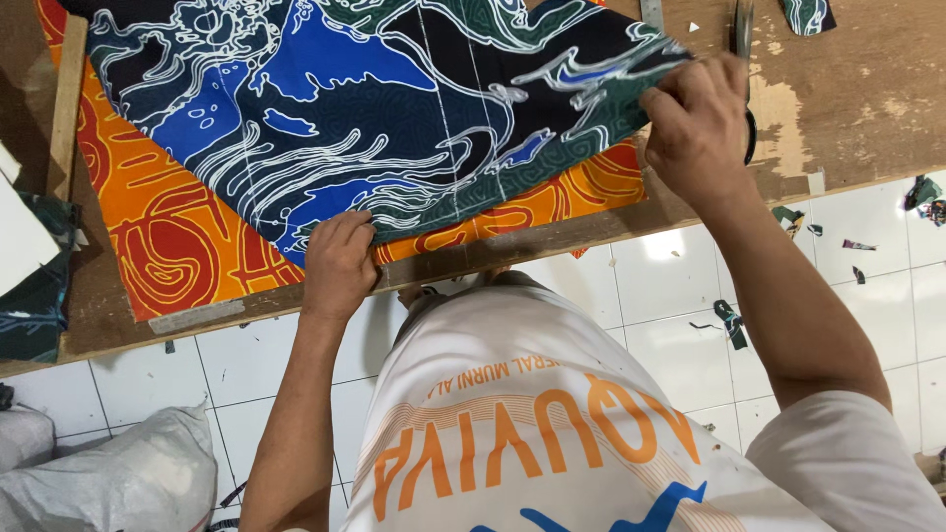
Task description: The person cuts a patterned fabric on a wooden table using shears, following a white chalk line. They trim a small piece, then fold and align the fabric before continuing to cut along the marked line.
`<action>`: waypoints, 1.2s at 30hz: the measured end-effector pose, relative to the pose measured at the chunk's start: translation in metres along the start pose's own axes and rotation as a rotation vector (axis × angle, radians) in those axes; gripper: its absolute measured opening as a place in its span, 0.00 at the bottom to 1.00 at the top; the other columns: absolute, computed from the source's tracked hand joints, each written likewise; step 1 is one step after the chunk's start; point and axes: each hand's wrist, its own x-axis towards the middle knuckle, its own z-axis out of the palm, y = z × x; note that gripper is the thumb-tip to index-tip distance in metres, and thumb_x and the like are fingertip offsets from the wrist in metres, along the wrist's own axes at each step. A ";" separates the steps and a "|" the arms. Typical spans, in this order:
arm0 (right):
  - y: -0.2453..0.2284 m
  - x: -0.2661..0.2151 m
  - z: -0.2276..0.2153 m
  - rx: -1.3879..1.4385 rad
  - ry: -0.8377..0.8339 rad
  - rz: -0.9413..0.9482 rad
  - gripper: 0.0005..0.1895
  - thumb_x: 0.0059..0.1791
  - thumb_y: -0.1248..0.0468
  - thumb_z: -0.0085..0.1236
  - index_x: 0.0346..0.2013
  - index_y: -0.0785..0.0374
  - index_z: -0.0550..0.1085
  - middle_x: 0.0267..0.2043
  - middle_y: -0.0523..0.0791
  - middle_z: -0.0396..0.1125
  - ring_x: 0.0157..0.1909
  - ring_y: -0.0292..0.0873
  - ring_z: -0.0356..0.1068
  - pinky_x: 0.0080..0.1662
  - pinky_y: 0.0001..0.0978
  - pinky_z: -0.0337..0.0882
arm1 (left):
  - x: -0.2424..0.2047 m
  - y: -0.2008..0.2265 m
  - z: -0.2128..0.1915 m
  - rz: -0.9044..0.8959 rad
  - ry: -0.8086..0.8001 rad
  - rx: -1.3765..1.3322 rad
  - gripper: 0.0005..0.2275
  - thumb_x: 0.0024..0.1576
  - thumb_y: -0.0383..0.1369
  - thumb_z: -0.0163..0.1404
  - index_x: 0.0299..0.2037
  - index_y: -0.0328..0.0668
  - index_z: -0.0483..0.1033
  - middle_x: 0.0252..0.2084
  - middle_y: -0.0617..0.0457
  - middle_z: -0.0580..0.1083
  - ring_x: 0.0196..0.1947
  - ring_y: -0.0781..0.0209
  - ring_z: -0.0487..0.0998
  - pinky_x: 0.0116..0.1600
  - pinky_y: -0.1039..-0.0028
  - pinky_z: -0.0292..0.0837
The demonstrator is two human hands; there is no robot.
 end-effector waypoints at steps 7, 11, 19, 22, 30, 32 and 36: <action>-0.015 -0.031 0.010 -0.073 -0.229 -0.132 0.09 0.38 0.68 0.64 0.32 0.58 0.77 0.38 0.44 0.61 0.47 0.47 0.66 0.63 0.50 0.60 | -0.009 -0.001 0.009 0.063 -0.044 0.135 0.10 0.49 0.20 0.52 0.40 0.34 0.78 0.54 0.47 0.76 0.57 0.46 0.75 0.64 0.54 0.66; -0.022 -0.061 0.037 0.060 -0.331 -0.001 0.11 0.39 0.71 0.64 0.35 0.58 0.79 0.40 0.44 0.65 0.49 0.48 0.67 0.62 0.48 0.61 | -0.017 -0.005 0.013 0.049 -0.051 0.107 0.09 0.51 0.20 0.52 0.41 0.35 0.78 0.55 0.46 0.76 0.58 0.47 0.74 0.63 0.57 0.66; -0.008 -0.077 0.054 0.230 -0.324 0.188 0.11 0.44 0.75 0.60 0.38 0.60 0.81 0.39 0.44 0.66 0.48 0.47 0.67 0.58 0.42 0.63 | -0.013 -0.007 0.012 0.007 -0.049 0.036 0.09 0.51 0.19 0.52 0.41 0.35 0.79 0.51 0.49 0.77 0.55 0.51 0.75 0.62 0.59 0.67; -0.010 -0.075 0.057 0.254 -0.323 0.207 0.11 0.44 0.75 0.59 0.38 0.61 0.81 0.39 0.44 0.67 0.48 0.46 0.67 0.56 0.41 0.63 | -0.012 -0.008 0.011 0.026 -0.040 0.044 0.10 0.50 0.19 0.52 0.41 0.35 0.79 0.50 0.49 0.77 0.54 0.51 0.75 0.61 0.59 0.67; 0.002 -0.075 0.046 0.163 -0.252 0.163 0.09 0.45 0.75 0.61 0.35 0.58 0.81 0.39 0.42 0.66 0.47 0.45 0.65 0.56 0.40 0.61 | -0.006 0.000 -0.003 0.048 -0.008 0.079 0.10 0.51 0.19 0.55 0.43 0.35 0.80 0.50 0.49 0.77 0.54 0.51 0.75 0.62 0.58 0.67; 0.004 -0.075 0.042 0.122 -0.205 0.153 0.07 0.47 0.75 0.62 0.34 0.59 0.80 0.38 0.42 0.66 0.46 0.43 0.65 0.56 0.38 0.61 | -0.005 0.001 -0.005 0.071 -0.007 0.145 0.11 0.51 0.19 0.55 0.43 0.37 0.80 0.51 0.50 0.76 0.55 0.52 0.75 0.64 0.57 0.67; -0.007 -0.074 0.046 0.015 -0.283 0.056 0.08 0.46 0.72 0.66 0.31 0.54 0.79 0.37 0.40 0.65 0.45 0.43 0.64 0.58 0.41 0.61 | -0.003 0.005 -0.002 0.124 -0.090 0.189 0.12 0.47 0.20 0.55 0.42 0.34 0.80 0.50 0.48 0.77 0.54 0.50 0.75 0.62 0.56 0.67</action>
